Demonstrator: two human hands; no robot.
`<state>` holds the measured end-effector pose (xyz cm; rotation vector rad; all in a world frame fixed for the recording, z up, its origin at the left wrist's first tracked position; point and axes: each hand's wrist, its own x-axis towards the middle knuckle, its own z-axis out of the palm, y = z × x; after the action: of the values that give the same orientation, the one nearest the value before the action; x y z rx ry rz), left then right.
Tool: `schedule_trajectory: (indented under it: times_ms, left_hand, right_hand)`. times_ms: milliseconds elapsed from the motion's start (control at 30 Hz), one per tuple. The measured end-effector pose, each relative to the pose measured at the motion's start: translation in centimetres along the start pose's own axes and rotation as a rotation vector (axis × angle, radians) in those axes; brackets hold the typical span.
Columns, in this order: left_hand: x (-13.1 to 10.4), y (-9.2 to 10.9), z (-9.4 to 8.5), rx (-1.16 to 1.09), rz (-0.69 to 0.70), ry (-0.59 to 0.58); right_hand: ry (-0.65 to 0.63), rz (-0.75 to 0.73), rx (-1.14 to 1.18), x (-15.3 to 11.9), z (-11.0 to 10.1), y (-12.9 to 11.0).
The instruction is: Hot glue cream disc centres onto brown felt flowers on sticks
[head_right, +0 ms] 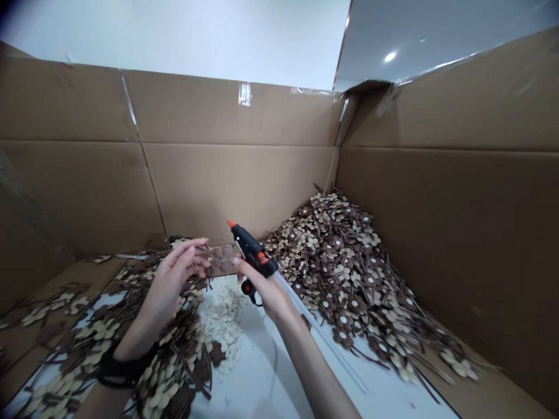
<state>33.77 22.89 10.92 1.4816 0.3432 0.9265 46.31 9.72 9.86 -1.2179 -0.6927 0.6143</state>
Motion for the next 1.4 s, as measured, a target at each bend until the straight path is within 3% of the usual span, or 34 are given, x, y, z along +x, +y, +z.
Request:
schedule_trajectory:
  times_ms: [100,200,300,533,667,933,1200,1400]
  left_hand:
    - [1.8,-1.1,-2.0,0.034,0.069,0.164]
    - [3.4,-2.7,-4.1,0.081,0.064,0.213]
    - [4.1,-4.5,-4.8,0.122,0.006,0.156]
    - [4.0,-8.4,-2.6,0.378,-0.034,0.017]
    - [3.8,-10.8,-2.5,0.621,-0.009,-0.03]
    - [2.6,-16.3,-4.2,1.017,-0.051,-0.359]
    - [2.8,-17.1,-4.5,1.119,-0.035,-0.481]
    - [2.8,-17.0,-3.9,1.026,-0.032,-0.436]
  right_hand:
    - [0.057,-0.051,0.057,0.1,-0.9,-0.8]
    - [0.115,-0.103,0.136,0.3,-1.9,-1.8]
    - [0.17,-0.13,0.191,0.4,-2.7,-2.6]
    - [0.215,-0.141,0.18,0.5,-3.4,-2.9]
    - [0.212,-0.136,0.151,0.4,-3.4,-2.9]
    - [0.213,-0.124,0.121,0.2,-3.4,-3.5]
    - [0.19,-0.106,0.063,0.1,-3.5,-3.2]
    - [0.151,-0.047,-0.027,0.2,-3.4,-2.4]
